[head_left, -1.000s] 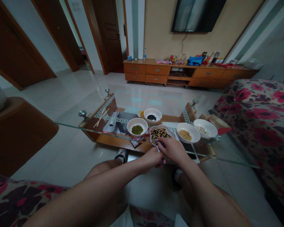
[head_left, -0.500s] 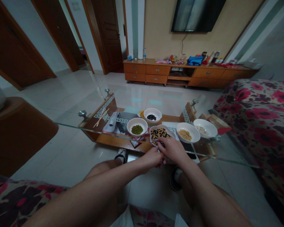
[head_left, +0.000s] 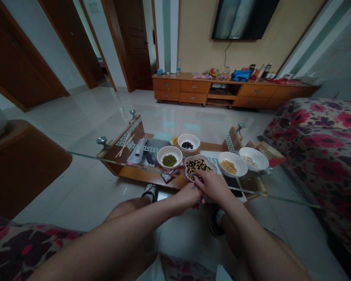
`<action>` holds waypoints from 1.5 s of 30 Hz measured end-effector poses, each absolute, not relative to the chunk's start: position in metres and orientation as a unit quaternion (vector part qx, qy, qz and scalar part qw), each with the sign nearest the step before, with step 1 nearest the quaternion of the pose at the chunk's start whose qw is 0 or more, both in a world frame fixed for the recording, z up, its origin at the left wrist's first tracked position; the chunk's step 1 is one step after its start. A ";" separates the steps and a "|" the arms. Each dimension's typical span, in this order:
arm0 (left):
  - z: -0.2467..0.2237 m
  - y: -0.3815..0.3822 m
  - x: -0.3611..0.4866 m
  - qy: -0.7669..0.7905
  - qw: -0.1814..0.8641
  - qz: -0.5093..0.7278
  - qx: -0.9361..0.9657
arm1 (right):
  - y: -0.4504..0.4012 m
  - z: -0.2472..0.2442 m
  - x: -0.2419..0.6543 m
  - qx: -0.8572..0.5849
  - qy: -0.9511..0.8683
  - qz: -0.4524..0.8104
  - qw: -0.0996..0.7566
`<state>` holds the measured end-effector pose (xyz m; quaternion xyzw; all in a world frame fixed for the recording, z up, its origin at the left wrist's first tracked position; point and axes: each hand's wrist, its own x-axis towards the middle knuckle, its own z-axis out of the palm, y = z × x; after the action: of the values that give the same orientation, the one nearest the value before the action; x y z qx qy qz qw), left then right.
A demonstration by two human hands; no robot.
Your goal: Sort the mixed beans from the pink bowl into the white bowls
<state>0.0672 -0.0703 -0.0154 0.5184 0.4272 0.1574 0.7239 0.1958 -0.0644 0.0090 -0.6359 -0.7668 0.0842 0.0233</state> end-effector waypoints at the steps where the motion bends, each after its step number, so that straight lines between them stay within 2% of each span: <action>1: -0.014 -0.071 0.067 0.430 0.724 0.155 0.517 | -0.064 0.009 0.196 -0.635 -0.768 0.082 0.020; 19: -0.012 -0.069 0.066 0.432 0.728 0.148 0.512 | -0.065 0.010 0.196 -0.631 -0.772 0.072 0.017; 29: -0.004 -0.069 0.066 0.444 0.707 0.129 0.536 | -0.070 0.010 0.208 -0.631 -0.770 0.080 0.052; 45: -0.016 -0.066 0.065 0.431 0.720 0.138 0.526 | -0.077 0.018 0.226 -0.646 -0.754 0.091 0.074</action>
<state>0.0646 -0.0658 -0.0164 0.5258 0.4313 0.1383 0.7200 0.2261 -0.0774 0.0179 -0.6463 -0.7540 0.0906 0.0744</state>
